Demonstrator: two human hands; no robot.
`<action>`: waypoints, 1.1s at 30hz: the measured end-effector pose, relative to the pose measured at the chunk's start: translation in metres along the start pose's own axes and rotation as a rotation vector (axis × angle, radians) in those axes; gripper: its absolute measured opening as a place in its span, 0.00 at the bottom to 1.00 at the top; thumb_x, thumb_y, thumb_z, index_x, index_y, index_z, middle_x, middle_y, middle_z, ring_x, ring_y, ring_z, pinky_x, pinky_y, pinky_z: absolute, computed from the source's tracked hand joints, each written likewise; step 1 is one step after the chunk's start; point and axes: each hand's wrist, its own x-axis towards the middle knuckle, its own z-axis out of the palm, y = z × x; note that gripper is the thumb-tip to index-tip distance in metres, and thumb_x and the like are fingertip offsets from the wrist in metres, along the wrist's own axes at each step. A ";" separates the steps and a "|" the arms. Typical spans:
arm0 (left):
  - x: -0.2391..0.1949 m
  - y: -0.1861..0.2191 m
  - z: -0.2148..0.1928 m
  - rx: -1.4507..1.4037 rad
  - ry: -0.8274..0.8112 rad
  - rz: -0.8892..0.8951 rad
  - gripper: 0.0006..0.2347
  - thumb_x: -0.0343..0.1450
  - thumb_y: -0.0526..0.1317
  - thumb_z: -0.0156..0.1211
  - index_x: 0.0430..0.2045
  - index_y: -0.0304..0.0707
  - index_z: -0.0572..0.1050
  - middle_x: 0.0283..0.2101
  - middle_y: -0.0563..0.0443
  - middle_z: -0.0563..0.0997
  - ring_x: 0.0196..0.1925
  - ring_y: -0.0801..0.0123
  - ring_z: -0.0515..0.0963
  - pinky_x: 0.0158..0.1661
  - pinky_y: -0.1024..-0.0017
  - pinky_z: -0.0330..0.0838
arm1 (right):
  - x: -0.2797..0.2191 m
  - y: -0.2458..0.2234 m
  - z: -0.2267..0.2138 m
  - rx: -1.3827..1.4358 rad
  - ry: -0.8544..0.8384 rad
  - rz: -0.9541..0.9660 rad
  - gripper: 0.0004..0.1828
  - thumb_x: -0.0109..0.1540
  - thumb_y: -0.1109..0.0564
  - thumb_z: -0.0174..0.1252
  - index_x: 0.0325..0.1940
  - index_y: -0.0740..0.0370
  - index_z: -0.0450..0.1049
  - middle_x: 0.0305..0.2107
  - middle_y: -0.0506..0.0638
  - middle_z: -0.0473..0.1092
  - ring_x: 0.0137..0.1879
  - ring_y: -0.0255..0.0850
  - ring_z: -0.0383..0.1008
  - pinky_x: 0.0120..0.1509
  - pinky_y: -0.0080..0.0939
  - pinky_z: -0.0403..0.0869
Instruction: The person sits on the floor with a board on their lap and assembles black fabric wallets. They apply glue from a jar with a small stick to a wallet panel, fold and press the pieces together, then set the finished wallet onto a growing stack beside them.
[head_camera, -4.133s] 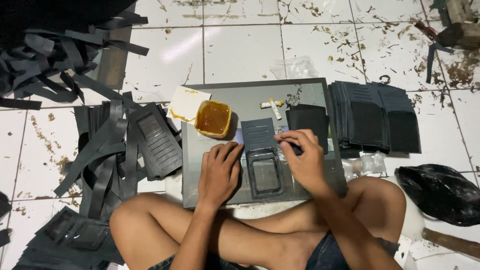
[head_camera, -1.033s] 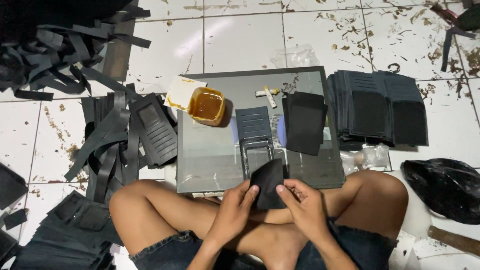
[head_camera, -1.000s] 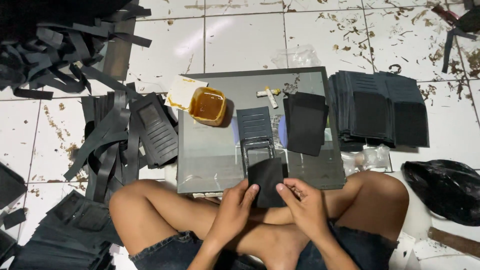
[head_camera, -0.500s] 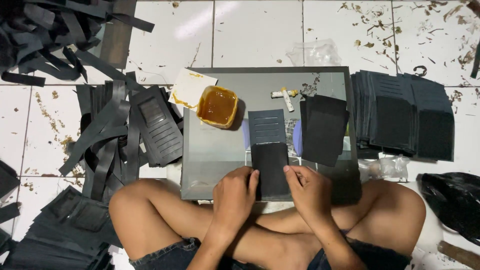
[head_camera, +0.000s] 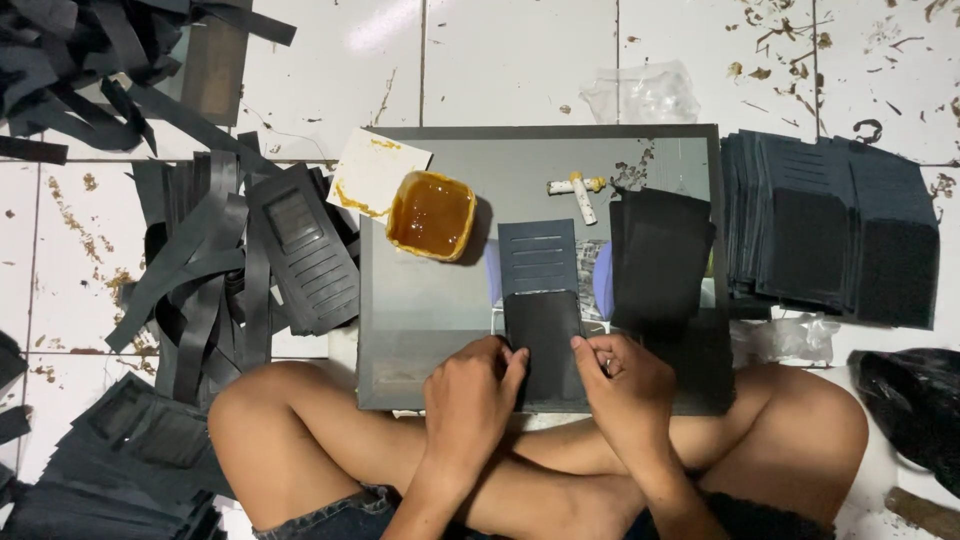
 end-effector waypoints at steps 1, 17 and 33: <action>0.000 0.000 0.000 0.000 -0.003 0.000 0.11 0.70 0.47 0.63 0.22 0.40 0.77 0.26 0.49 0.84 0.23 0.48 0.80 0.28 0.56 0.72 | 0.000 -0.001 0.000 -0.001 -0.001 0.003 0.13 0.60 0.48 0.65 0.31 0.61 0.81 0.18 0.48 0.76 0.19 0.39 0.70 0.25 0.38 0.66; 0.002 0.002 0.000 0.032 0.003 0.014 0.11 0.69 0.46 0.64 0.20 0.41 0.76 0.26 0.50 0.83 0.23 0.49 0.79 0.27 0.57 0.72 | 0.002 0.005 0.005 0.004 0.054 -0.063 0.12 0.58 0.50 0.68 0.29 0.62 0.81 0.16 0.47 0.75 0.17 0.38 0.69 0.23 0.37 0.66; 0.003 0.000 0.003 0.183 0.026 0.119 0.21 0.71 0.47 0.60 0.60 0.53 0.67 0.32 0.45 0.85 0.24 0.46 0.83 0.21 0.52 0.73 | 0.003 0.012 0.012 -0.049 0.031 -0.012 0.15 0.58 0.46 0.68 0.28 0.60 0.79 0.17 0.45 0.75 0.20 0.38 0.71 0.25 0.36 0.68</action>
